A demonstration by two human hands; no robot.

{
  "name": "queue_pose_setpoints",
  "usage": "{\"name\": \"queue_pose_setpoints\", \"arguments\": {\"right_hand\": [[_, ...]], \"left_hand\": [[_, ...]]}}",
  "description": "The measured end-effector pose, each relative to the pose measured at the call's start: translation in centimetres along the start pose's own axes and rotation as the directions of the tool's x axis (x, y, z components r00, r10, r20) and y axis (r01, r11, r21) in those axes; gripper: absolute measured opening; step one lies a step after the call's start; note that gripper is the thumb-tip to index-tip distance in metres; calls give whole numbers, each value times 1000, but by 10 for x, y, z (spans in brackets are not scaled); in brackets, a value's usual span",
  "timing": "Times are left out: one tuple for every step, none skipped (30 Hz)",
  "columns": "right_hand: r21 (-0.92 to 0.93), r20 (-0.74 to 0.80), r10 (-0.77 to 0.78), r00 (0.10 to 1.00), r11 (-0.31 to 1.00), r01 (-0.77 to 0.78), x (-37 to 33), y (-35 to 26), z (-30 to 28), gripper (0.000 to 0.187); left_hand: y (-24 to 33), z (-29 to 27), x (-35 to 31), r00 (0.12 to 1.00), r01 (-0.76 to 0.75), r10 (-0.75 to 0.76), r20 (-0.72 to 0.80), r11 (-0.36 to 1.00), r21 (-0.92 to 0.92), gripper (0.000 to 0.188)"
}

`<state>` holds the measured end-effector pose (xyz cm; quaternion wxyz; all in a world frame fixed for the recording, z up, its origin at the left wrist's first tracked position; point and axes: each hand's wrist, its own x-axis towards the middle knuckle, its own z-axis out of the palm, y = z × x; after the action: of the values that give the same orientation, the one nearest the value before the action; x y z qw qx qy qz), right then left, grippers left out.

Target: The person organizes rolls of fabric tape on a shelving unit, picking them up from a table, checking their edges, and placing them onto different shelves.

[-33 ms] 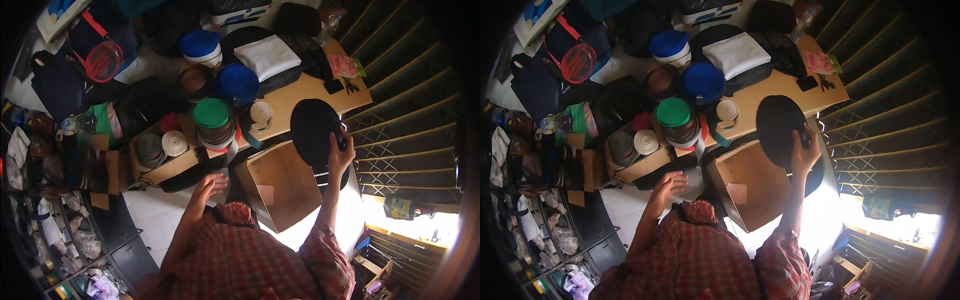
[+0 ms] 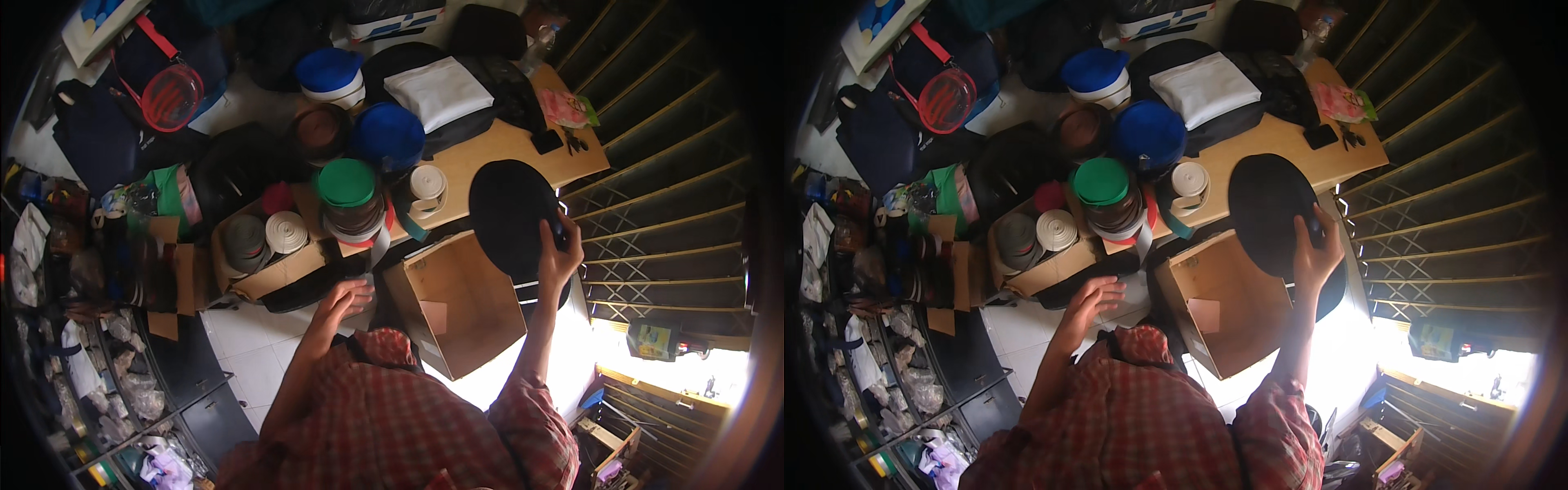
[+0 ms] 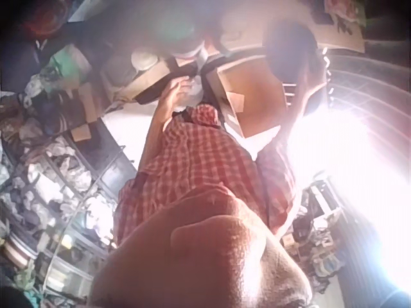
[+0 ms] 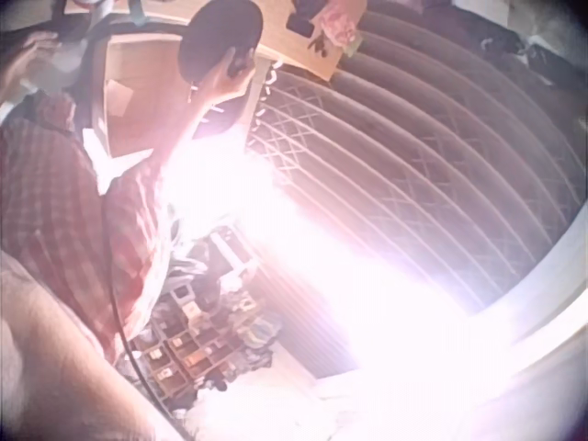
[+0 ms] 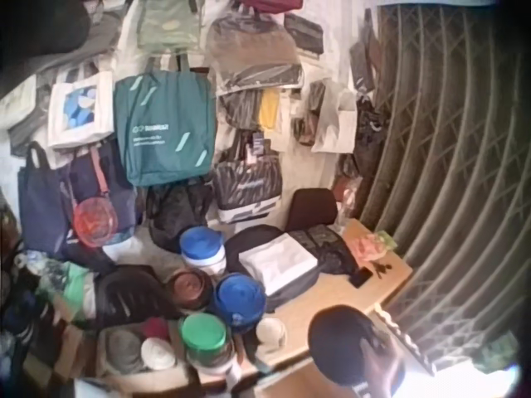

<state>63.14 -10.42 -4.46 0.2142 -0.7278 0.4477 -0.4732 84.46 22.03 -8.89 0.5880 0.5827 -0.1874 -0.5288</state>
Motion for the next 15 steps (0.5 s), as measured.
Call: {"name": "queue_pose_setpoints", "arguments": {"right_hand": [[98,24,-46,999,994,43,-4,-17,-7,31],[111,25,-48,999,993,45,-9,-31,-11,31],[220,36,-17,999,975,9,-13,-44,-14,32],[332,49,12,999,943,-28,-17,-57,-16,33],[361,45,-23,999,933,5,-20,-69,-17,31],[381,53,-31,998,925,9,-24,-80,-16,31],[518,127,-93,988,855,14,-27,-90,-13,30],[646,196,-167,966,764,1,-30,-100,-10,30],[609,201,-238,950,790,69,-34,-107,-4,34],[719,246,-360,900,690,79,-31,-115,6,38],[756,254,-443,859,646,109,-32,-127,16,39],[792,256,-525,812,595,135,-34,-138,26,39],[838,307,-576,758,541,72,-37,-148,36,37],[864,303,-645,701,496,83,-38,-157,45,36],[882,315,-651,691,470,41,-43,-167,54,35]], "left_hand": [[3,-5,3,999,-9,10,38,1000,-21,38],[10,-4,8,1000,-15,16,27,1000,-16,38],[18,1,13,995,-104,104,8,993,50,42],[31,5,18,981,-192,194,-7,974,121,47],[55,10,20,935,-325,354,-21,879,350,56],[87,16,17,865,-413,501,-4,718,560,65],[112,19,15,783,-504,621,29,607,615,77],[141,23,10,700,-566,709,86,478,672,77],[165,24,5,654,-594,738,167,364,718,76],[183,22,0,611,-611,751,250,247,752,74],[195,19,-7,678,-584,684,269,279,762,72],[201,14,-15,739,-553,612,282,311,773,71],[201,9,-19,768,-542,587,255,386,746,64],[200,3,-27,787,-514,575,223,410,753,55],[199,-3,-39,802,-448,582,134,437,780,51]]}}
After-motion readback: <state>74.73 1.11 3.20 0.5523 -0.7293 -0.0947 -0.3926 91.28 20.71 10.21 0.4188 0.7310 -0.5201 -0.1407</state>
